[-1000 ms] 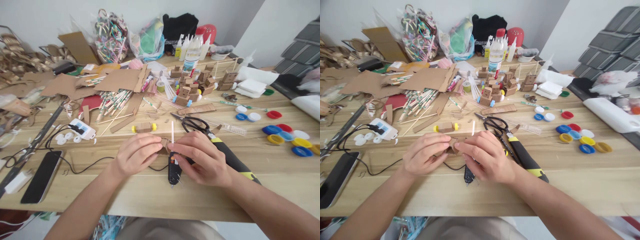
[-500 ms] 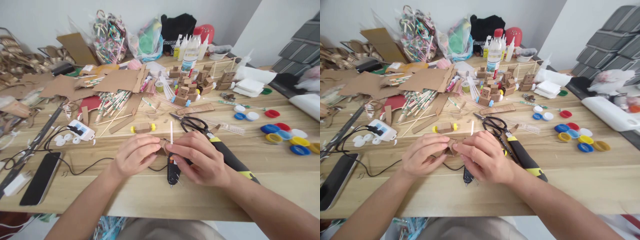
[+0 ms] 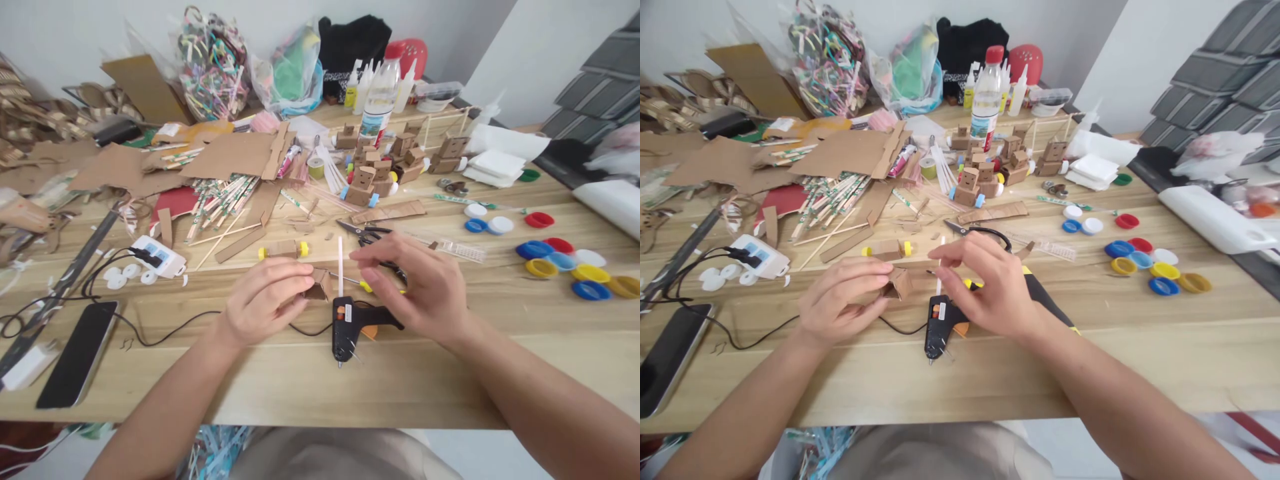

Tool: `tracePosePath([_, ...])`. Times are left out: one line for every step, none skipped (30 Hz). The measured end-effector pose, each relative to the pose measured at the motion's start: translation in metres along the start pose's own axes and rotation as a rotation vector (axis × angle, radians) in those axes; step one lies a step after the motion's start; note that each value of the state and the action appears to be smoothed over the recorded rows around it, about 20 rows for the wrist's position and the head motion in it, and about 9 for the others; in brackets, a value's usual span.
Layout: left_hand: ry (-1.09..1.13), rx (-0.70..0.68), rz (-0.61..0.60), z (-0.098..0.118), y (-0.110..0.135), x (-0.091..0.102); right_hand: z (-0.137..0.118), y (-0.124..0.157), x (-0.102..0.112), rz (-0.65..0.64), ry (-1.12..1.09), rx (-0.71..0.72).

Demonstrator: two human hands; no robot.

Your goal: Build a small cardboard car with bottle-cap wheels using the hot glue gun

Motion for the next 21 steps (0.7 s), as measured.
tracePosePath([-0.005, 0.006, 0.003, -0.002, 0.001, 0.0, 0.01, -0.001, -0.003, -0.072, 0.031, -0.066])
tracePosePath([-0.009, 0.01, 0.008, -0.003, 0.002, 0.0, 0.021, 0.0, -0.007, -0.173, 0.056, -0.133])
tracePosePath([-0.012, 0.013, 0.013, -0.004, 0.002, 0.0, 0.03, 0.003, -0.013, -0.295, 0.069, -0.195])
tracePosePath([-0.014, 0.014, 0.016, -0.005, 0.003, 0.0, 0.038, 0.008, -0.019, -0.434, 0.066, -0.253])
tracePosePath([-0.016, 0.013, 0.018, -0.006, 0.004, 0.0, 0.043, 0.015, -0.025, -0.567, 0.055, -0.296])
tracePosePath([-0.018, 0.01, 0.02, -0.006, 0.004, 0.0, 0.044, 0.023, -0.029, -0.68, 0.039, -0.323])
tracePosePath([-0.021, 0.004, 0.021, -0.006, 0.005, -0.001, 0.043, 0.03, -0.032, -0.765, 0.021, -0.33])
tracePosePath([-0.025, -0.002, 0.022, -0.006, 0.005, -0.001, 0.04, 0.035, -0.033, -0.814, 0.014, -0.319])
tracePosePath([-0.027, -0.008, 0.022, -0.005, 0.005, -0.001, 0.036, 0.038, -0.034, -0.834, 0.023, -0.293])
tracePosePath([-0.028, -0.016, 0.024, -0.004, 0.005, -0.001, 0.031, 0.04, -0.034, -0.831, 0.048, -0.257])
tracePosePath([-0.026, -0.023, 0.026, -0.003, 0.005, -0.002, 0.027, 0.042, -0.034, -0.815, 0.084, -0.217])
tracePosePath([-0.022, -0.027, 0.028, -0.003, 0.005, -0.002, 0.023, 0.044, -0.034, -0.796, 0.124, -0.181])
tracePosePath([-0.017, -0.031, 0.031, -0.002, 0.005, -0.001, 0.021, 0.046, -0.034, -0.776, 0.161, -0.152])
tracePosePath([-0.013, -0.034, 0.032, -0.001, 0.005, -0.001, 0.019, 0.048, -0.035, -0.764, 0.182, -0.136])
tracePosePath([-0.01, -0.039, 0.03, 0.0, 0.005, -0.002, 0.018, 0.051, -0.036, -0.761, 0.183, -0.127])
tracePosePath([-0.011, -0.045, 0.025, 0.0, 0.005, -0.002, 0.018, 0.053, -0.036, -0.759, 0.168, -0.124])
tracePosePath([-0.013, -0.052, 0.02, 0.001, 0.005, -0.002, 0.018, 0.055, -0.037, -0.761, 0.138, -0.122])
tracePosePath([-0.019, -0.059, 0.015, 0.002, 0.004, -0.002, 0.018, 0.055, -0.037, -0.762, 0.105, -0.119])
tracePosePath([-0.025, -0.064, 0.013, 0.002, 0.004, -0.002, 0.018, 0.055, -0.037, -0.765, 0.074, -0.114])
tracePosePath([-0.031, -0.066, 0.014, 0.002, 0.004, -0.002, 0.018, 0.054, -0.036, -0.766, 0.052, -0.112])
tracePosePath([-0.036, -0.066, 0.019, 0.002, 0.003, -0.001, 0.019, 0.051, -0.034, -0.763, 0.035, -0.114])
Point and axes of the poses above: each hand's wrist, its own y-axis away from the middle knuckle, its own x-axis out of the back of the hand, z = x × y, the point moved 8 cm from there along -y, towards the middle knuckle, and after that the axes turned 9 degrees about z, right-handed, at the moved point
